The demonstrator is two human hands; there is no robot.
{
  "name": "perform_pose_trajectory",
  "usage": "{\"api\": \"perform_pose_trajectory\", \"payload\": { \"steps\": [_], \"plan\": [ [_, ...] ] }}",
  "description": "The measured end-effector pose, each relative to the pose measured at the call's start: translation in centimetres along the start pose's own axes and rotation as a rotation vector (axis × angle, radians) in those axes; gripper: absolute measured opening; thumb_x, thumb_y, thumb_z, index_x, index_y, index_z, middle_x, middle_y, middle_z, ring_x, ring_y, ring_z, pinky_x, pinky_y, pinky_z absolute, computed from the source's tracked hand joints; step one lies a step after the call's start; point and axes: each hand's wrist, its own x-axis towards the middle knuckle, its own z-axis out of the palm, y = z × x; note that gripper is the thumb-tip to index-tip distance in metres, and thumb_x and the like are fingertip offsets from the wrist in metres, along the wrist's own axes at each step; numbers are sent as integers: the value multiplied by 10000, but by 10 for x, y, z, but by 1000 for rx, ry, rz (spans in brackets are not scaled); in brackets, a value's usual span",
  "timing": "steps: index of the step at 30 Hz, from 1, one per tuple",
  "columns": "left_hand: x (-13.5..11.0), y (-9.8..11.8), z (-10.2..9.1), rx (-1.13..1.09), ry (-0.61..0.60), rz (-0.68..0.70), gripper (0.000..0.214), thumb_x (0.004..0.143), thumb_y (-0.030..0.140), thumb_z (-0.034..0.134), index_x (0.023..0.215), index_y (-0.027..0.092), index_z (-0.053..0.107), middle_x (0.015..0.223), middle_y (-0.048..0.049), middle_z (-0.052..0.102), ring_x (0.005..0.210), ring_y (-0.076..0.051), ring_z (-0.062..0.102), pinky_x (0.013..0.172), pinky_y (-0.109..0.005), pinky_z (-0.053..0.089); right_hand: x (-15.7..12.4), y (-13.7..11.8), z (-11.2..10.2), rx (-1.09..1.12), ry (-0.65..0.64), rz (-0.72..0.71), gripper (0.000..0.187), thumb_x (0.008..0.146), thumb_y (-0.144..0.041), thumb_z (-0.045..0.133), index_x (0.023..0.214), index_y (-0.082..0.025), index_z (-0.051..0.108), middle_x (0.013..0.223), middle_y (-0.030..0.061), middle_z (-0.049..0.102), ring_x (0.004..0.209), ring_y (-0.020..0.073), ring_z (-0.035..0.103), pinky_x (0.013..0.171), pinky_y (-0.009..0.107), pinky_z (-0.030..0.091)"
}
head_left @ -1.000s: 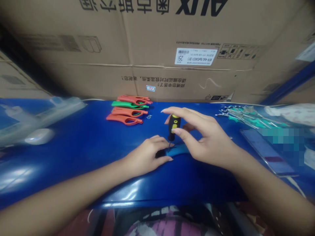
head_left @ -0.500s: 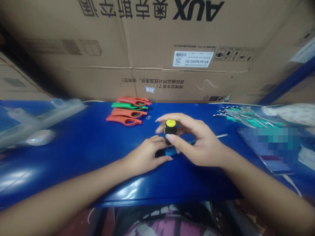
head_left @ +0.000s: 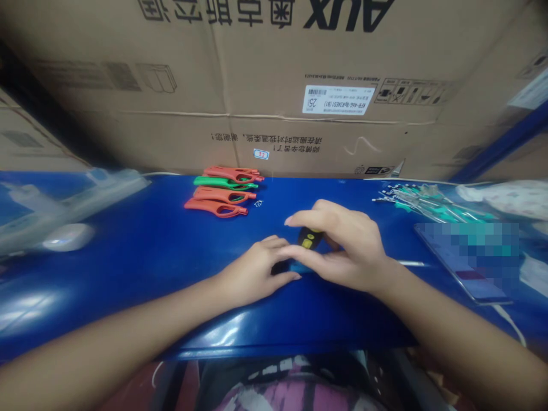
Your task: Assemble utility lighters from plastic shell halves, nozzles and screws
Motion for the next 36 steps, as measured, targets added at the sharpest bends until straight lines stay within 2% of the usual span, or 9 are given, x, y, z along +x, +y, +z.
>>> {"api": "perform_pose_trajectory", "payload": {
  "steps": [3, 8, 12, 16, 20, 24, 28, 32, 36],
  "plan": [
    [-1, -1, 0, 52, 15, 25, 236, 902, 306, 676, 1108, 191, 671, 989, -61, 659, 963, -233, 629, 865, -386, 537, 0, 2, -1, -15, -15, 5, 246, 912, -378, 667, 1097, -220, 629, 824, 12, 662, 682, 131, 599, 593, 249, 459],
    [-1, 1, -3, 39, 0, 30, 304, 882, 268, 670, 1175, 187, 664, 1098, -74, 657, 1080, -237, 609, 983, -383, 501, 6, -2, -11, 325, -198, 192, 355, 956, -191, 538, 1310, -217, 532, 1129, 56, 656, 858, 138, 639, 717, 258, 547],
    [-1, 4, -13, 133, -39, -29, 468, 827, 258, 668, 1286, 183, 624, 1074, -82, 627, 1044, -245, 609, 946, -378, 522, 11, 1, -22, 344, -10, 269, 341, 914, -192, 609, 1248, -228, 552, 1079, 47, 638, 836, 153, 642, 702, 281, 561],
    [-3, 7, -23, 273, -79, -72, 681, 794, 351, 702, 1423, 179, 505, 1144, -106, 609, 1088, -297, 578, 950, -445, 514, 16, 17, -43, 32, 50, 236, 285, 851, -200, 677, 1123, -235, 600, 1001, 35, 633, 896, 191, 631, 775, 322, 537],
    [-3, 6, -19, 267, -77, -42, 646, 861, 492, 667, 1406, 179, 517, 1220, -120, 581, 1112, -293, 562, 998, -457, 487, 8, 42, -67, -235, -164, 216, 117, 823, -151, 601, 908, -210, 653, 971, 49, 628, 863, 200, 620, 782, 336, 498],
    [-1, 2, -12, 265, -82, 12, 440, 973, 365, 559, 1372, 181, 552, 1197, -118, 594, 1103, -265, 560, 997, -438, 484, -14, 71, -77, -318, -430, 389, 169, 821, -214, 562, 943, -196, 678, 1007, 78, 618, 830, 203, 614, 773, 337, 495],
    [0, -5, -17, 285, -55, -16, 349, 975, 242, 537, 1314, 181, 592, 1155, -110, 603, 1082, -252, 571, 990, -433, 490, -35, 95, -78, -412, -577, 581, 268, 826, -210, 529, 1039, -172, 688, 1058, 111, 607, 902, 230, 608, 830, 344, 475],
    [4, -9, -31, 317, -80, -61, 330, 937, 199, 559, 1262, 191, 615, 1147, -100, 613, 1063, -251, 595, 960, -413, 505, -47, 109, -79, -405, -770, 758, 357, 770, -178, 578, 1119, -199, 651, 1062, 100, 597, 847, 219, 616, 763, 311, 470],
    [15, -6, -44, 415, -209, -88, 344, 861, 170, 591, 1201, 167, 646, 1084, -95, 633, 972, -244, 649, 872, -363, 532, -50, 109, -84, -224, -982, 998, 377, 724, -116, 555, 1085, -225, 564, 922, 43, 631, 602, 152, 583, 557, 265, 424]
  ]
}}
